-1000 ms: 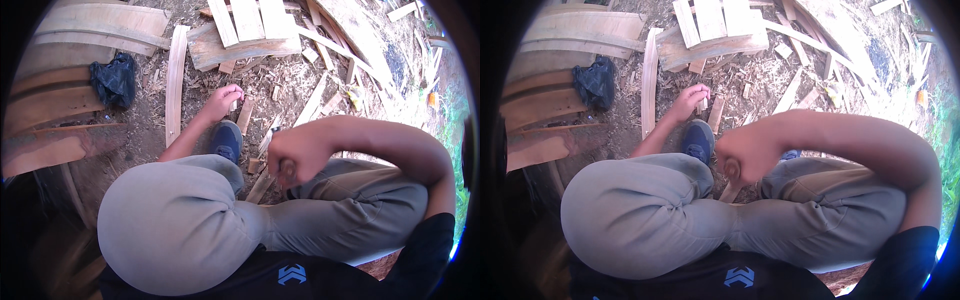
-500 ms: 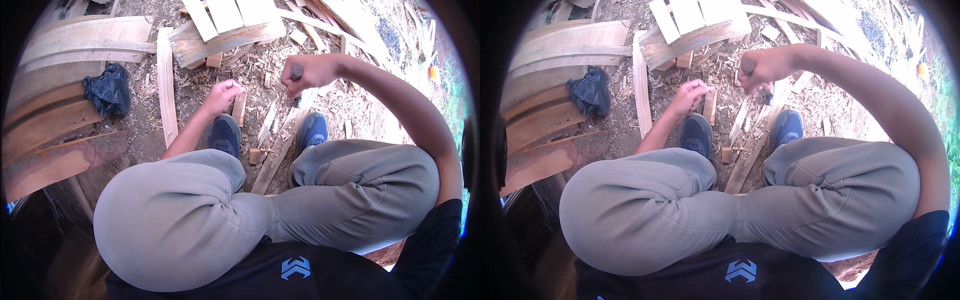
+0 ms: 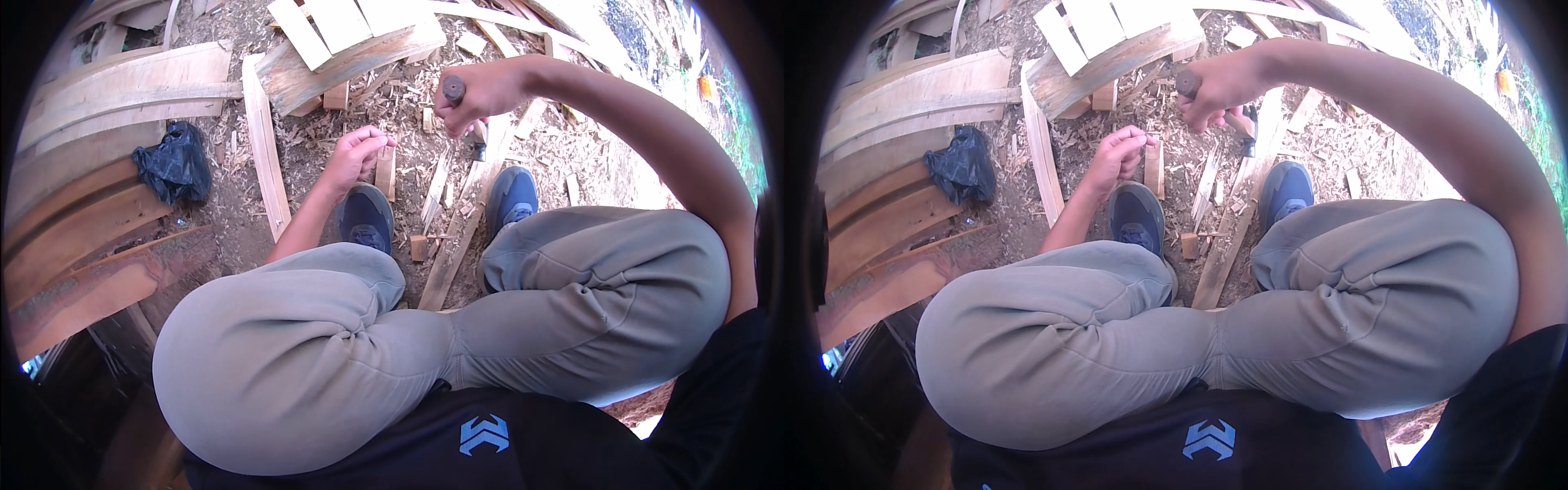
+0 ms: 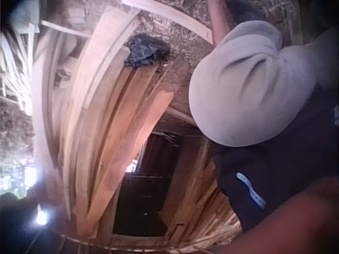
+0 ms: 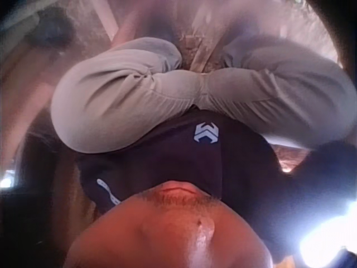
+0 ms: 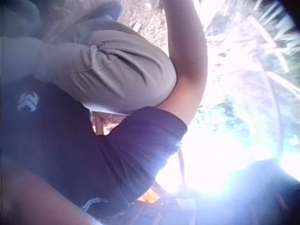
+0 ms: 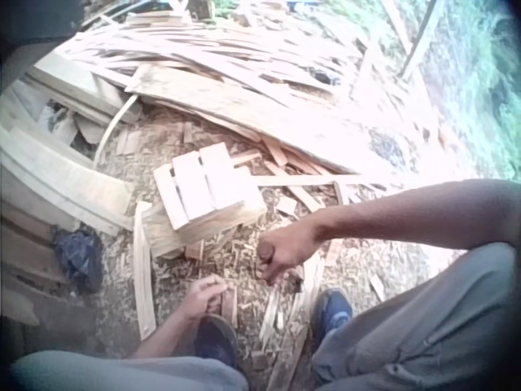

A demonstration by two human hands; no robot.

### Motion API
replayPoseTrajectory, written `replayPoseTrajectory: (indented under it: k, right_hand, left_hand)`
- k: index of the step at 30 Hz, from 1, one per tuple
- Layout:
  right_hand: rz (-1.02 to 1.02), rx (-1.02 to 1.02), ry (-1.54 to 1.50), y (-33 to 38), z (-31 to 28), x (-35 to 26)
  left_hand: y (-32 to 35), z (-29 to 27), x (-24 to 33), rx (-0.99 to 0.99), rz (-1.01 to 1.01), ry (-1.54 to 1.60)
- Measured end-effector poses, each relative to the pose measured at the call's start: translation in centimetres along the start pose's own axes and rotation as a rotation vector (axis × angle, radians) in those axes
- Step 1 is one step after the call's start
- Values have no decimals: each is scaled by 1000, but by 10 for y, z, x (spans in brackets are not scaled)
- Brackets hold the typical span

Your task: The person assembles a small wooden structure by placing thin wooden slats onto a base and securing them with nails using a hammer. The person repeatedly picks up slats, aligns them, and hammers nails to fasten them.

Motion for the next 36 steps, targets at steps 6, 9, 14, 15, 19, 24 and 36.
replayPoseTrajectory:
  k: [6, 9, 14, 15, 19, 24, 36]
  right_hand:
    - [15, 25, 3, 2, -2, 0]
    - [32, 49, 8, 3, -5, -2]
    - [56, 73, -12, 4, -8, 2]
    - [48, 62, -16, 4, -7, 0]
    - [36, 41, -2, 4, -5, -2]
    - [-110, -68, 6, -4, 12, -13]
    - [46, -77, 601, 11, 63, -43]
  left_hand:
    - [-2, -6, -6, 52, -31, 9]
    - [-7, -19, -18, -5, -38, 171]
    - [-10, -30, -17, 69, 45, -41]
    - [-11, -35, -18, 94, 71, -93]
    - [-7, -45, -13, 419, 83, -747]
    - [19, -21, 5, 518, -9, -1102]
    - [29, -14, 8, 629, 47, -1115]
Point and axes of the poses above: each hand's wrist, its own y-axis away from the middle knuckle, its own z-axis out of the palm, x = y × z, the point moved 10 cm from there along -y, towards the middle knuckle, and after that the axes turned 5 degrees about -z, right-handed, at the moved point
